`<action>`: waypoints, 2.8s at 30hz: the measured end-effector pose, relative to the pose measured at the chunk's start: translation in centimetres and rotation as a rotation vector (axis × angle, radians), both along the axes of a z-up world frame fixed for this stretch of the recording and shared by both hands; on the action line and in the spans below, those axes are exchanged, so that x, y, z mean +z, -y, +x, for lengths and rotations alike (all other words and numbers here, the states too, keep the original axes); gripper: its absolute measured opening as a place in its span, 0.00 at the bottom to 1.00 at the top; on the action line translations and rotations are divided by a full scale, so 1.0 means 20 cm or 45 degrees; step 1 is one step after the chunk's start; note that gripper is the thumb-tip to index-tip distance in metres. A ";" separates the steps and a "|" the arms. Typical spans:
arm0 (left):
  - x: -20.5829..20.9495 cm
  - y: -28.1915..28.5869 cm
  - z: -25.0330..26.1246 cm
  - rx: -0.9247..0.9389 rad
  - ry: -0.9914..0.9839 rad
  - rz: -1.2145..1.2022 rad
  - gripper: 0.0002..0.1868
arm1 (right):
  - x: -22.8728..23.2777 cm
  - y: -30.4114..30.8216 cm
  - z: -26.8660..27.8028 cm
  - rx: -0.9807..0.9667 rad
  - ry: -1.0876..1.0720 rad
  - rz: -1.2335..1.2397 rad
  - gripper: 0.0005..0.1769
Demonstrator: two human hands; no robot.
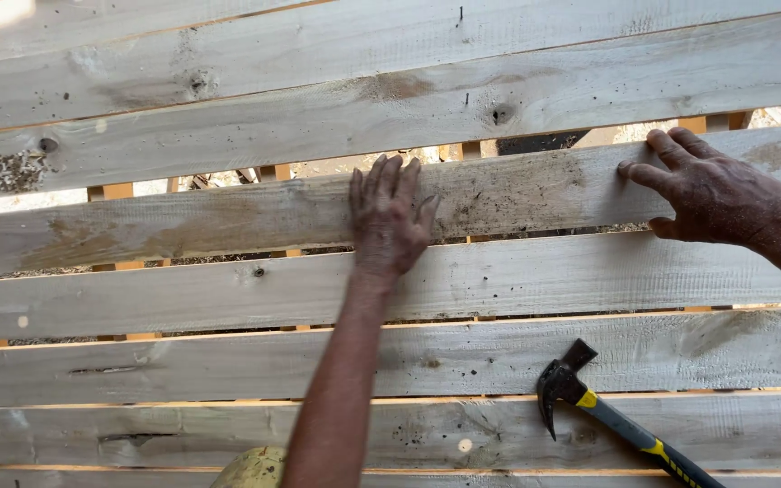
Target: Hammering nails into wooden planks to assemble or repair a wooden structure.
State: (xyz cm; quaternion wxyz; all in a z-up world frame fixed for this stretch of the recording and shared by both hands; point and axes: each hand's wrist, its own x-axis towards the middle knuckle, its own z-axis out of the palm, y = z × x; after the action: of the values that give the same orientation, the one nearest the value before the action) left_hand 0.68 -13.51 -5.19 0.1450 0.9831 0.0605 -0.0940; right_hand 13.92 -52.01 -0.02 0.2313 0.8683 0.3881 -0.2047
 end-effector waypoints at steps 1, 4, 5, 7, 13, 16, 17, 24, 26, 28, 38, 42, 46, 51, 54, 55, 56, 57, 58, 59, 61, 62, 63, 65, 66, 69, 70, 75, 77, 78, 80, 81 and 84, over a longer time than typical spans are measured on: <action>-0.04 0.06 -0.01 0.004 0.018 0.001 0.36 | 0.01 -0.01 -0.01 0.004 0.018 0.001 0.55; -0.10 0.18 0.06 0.194 0.371 0.060 0.48 | 0.06 0.00 0.01 -0.071 -0.093 -0.022 0.52; -0.06 0.18 0.03 0.186 0.249 0.091 0.49 | 0.06 0.02 -0.04 -0.071 -0.013 0.151 0.50; -0.03 0.19 -0.01 0.183 0.141 0.128 0.49 | 0.09 0.07 -0.21 -0.063 0.080 0.333 0.48; -0.11 0.19 0.00 0.186 0.136 0.109 0.48 | -0.10 0.42 -1.32 -0.782 -0.005 0.713 0.38; -0.10 0.17 0.02 0.187 0.223 0.190 0.47 | -0.61 0.84 -1.90 -0.972 -0.087 0.494 0.51; -0.13 0.17 0.02 0.192 0.243 0.164 0.47 | -0.84 1.00 -2.05 -1.084 -0.005 0.452 0.40; 0.01 0.19 0.02 0.194 -0.111 0.071 0.38 | -1.61 1.41 -2.40 -1.539 -0.390 1.533 0.31; -0.07 0.17 0.03 0.185 -0.034 0.121 0.38 | -1.10 1.10 -2.32 -1.688 -0.392 1.248 0.27; -0.11 0.18 -0.01 0.155 0.017 0.154 0.38 | -0.57 0.57 -2.05 -1.843 -0.375 0.923 0.24; -0.06 0.17 0.05 0.164 0.047 0.126 0.37 | 0.29 -0.33 -1.16 -1.168 -0.364 1.628 0.16; -0.14 0.18 0.01 0.152 0.141 0.157 0.36 | 0.32 -0.38 -1.19 -0.773 -0.351 2.236 0.24; -0.06 0.17 0.03 0.178 0.114 0.132 0.37 | 0.12 -0.40 -1.05 -0.768 -0.360 2.029 0.23; -0.04 0.19 0.01 0.167 0.018 0.103 0.37 | 0.26 -0.46 -1.03 -1.336 -0.365 1.193 0.25; -0.09 0.18 0.01 0.148 0.082 0.169 0.36 | 0.19 -0.40 -1.14 -0.919 -0.106 1.635 0.24; -0.11 0.19 0.00 0.136 0.067 0.161 0.36 | 0.19 -0.40 -1.16 -0.937 -0.107 1.622 0.24; -0.13 0.20 -0.02 0.142 0.092 0.158 0.36 | 0.18 -0.40 -1.17 -0.883 -0.215 1.874 0.24; -0.12 0.18 0.02 0.161 0.147 0.167 0.36 | 0.17 -0.42 -1.13 -0.783 -0.318 2.143 0.23; -0.10 0.18 0.03 0.164 0.163 0.170 0.36 | 0.10 -0.40 -1.12 -0.768 -0.309 2.152 0.23; -0.08 0.18 0.03 0.181 0.098 0.124 0.37 | 0.03 -0.37 -1.10 -0.948 -0.314 1.799 0.23; -0.05 0.19 0.01 0.200 0.033 0.076 0.37 | 0.05 -0.38 -1.08 -1.105 -0.309 1.436 0.23; -0.04 0.20 -0.01 0.192 0.014 0.081 0.37 | 0.13 -0.42 -1.08 -1.263 -0.410 1.154 0.22; -0.03 0.19 0.00 0.191 0.009 0.090 0.37 | 0.20 -0.45 -1.04 -1.393 -0.499 0.873 0.22; -0.04 0.18 0.02 0.184 0.050 0.110 0.37 | 0.13 -0.40 -1.11 -1.310 -0.408 1.010 0.22; -0.06 0.18 0.01 0.167 0.075 0.127 0.37 | 0.09 -0.37 -1.17 -1.239 -0.325 1.136 0.22; -0.04 0.19 0.00 0.159 0.036 0.146 0.37 | 0.03 -0.41 -1.16 -1.181 -0.272 1.503 0.24; -0.04 0.18 -0.01 0.155 0.039 0.150 0.37 | 0.06 -0.44 -1.12 -1.182 -0.270 1.509 0.24; -0.01 0.19 0.00 0.187 -0.018 0.131 0.37 | 0.17 -0.47 -1.05 -1.508 -0.462 0.908 0.23; 0.00 0.19 0.00 0.184 -0.027 0.137 0.37 | 0.10 -0.44 -1.10 -1.391 -0.390 1.132 0.24; 0.01 0.19 0.00 0.174 -0.016 0.149 0.37 | 0.07 -0.44 -1.13 -1.263 -0.299 1.370 0.26; 0.06 0.19 0.00 0.190 -0.039 0.107 0.37 | 0.07 -0.46 -1.07 -1.337 -0.340 1.278 0.26; 0.09 0.21 -0.01 0.198 -0.084 0.042 0.38 | 0.09 -0.46 -1.07 -1.426 -0.382 1.155 0.26; -0.08 0.19 -0.03 0.174 0.213 0.158 0.39 | 0.01 -0.31 -1.16 -1.465 -0.362 1.154 0.29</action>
State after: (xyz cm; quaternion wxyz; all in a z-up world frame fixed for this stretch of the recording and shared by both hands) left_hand 0.17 -17.33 -6.80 0.0946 0.9882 0.1207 0.0023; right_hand -9.20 -45.75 0.18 -0.3453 0.9098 -0.0551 -0.2236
